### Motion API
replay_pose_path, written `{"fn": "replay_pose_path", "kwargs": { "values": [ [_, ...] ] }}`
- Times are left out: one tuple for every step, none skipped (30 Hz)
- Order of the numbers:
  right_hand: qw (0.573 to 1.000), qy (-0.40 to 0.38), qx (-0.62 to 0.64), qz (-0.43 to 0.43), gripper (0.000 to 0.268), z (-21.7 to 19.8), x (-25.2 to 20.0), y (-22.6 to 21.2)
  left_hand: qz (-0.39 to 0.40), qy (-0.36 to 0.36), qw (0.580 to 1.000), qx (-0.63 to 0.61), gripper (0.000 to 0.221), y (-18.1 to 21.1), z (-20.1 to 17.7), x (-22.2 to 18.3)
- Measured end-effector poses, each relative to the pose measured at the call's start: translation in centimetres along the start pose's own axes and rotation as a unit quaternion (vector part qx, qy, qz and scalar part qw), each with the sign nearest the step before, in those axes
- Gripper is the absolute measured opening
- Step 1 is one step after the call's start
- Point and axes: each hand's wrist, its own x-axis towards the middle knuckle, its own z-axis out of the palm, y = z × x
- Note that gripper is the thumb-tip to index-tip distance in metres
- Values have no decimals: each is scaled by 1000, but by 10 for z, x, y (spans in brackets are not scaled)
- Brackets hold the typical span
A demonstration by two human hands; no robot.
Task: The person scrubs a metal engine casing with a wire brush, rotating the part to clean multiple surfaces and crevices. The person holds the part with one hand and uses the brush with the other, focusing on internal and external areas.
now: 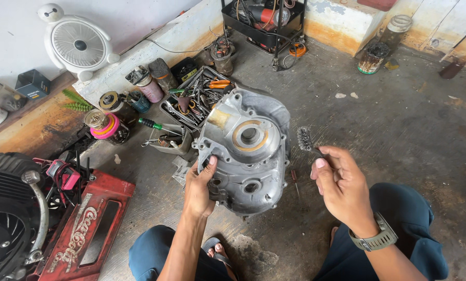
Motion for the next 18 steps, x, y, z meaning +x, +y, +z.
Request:
{"fn": "replay_pose_path", "kwargs": {
  "values": [
    [1000, 0, 0, 2, 27, 1, -1, -1, -1, 1, 1000, 1, 47, -6, -3, 2],
    [1000, 2, -1, -2, 27, 1, -2, -2, -3, 6, 1000, -13, 43, -13, -7, 3],
    [1000, 3, -2, -6, 27, 2, -2, -3, -4, 13, 1000, -27, 39, -20, -11, 4],
    [1000, 2, -2, -4, 27, 2, -3, -3, -5, 15, 1000, -27, 39, -19, -7, 2],
    [1000, 1, 1, -9, 28, 3, -3, -4, -6, 12, 999, -35, 39, -17, -4, 0],
    [1000, -1, 4, -14, 29, 4, -3, -5, -7, 10, 999, -42, 39, -15, -2, -3],
    [1000, -3, 5, -14, 29, 4, -3, -6, -5, 12, 999, -42, 39, -13, -1, -4],
    [1000, -4, -1, -17, 30, 4, -3, -8, -1, 10, 999, -41, 38, -12, 0, -5],
    [1000, -5, -7, -20, 30, 3, -4, -9, 3, 7, 999, -41, 38, -10, 2, -7],
    [1000, -6, -7, -20, 30, 3, -5, -15, 4, 8, 999, -41, 38, -13, -5, -2],
    [999, -5, -13, 29, 28, 3, -7, -21, -13, -19, 999, -44, 37, -17, -11, 2],
    [997, -5, -19, 78, 28, 3, -8, -27, -29, -46, 997, -48, 38, -20, -17, 6],
    [997, -5, -19, 79, 28, 3, -9, -27, -30, -45, 997, -48, 38, -19, -18, 6],
    [997, -6, -25, 75, 27, 2, -9, -27, -24, -52, 998, -40, 37, -19, -18, 5],
    [997, -7, -31, 70, 27, 2, -9, -27, -19, -59, 998, -32, 36, -18, -18, 5],
    [997, -7, -31, 71, 27, 1, -10, -27, -19, -59, 998, -32, 36, -20, -18, 5],
    [997, -8, -34, 68, 27, 1, -10, -26, -15, -68, 997, -39, 33, -22, -19, 6],
    [997, -9, -37, 65, 27, 2, -9, -26, -11, -76, 996, -46, 31, -24, -20, 7]
  ]
}}
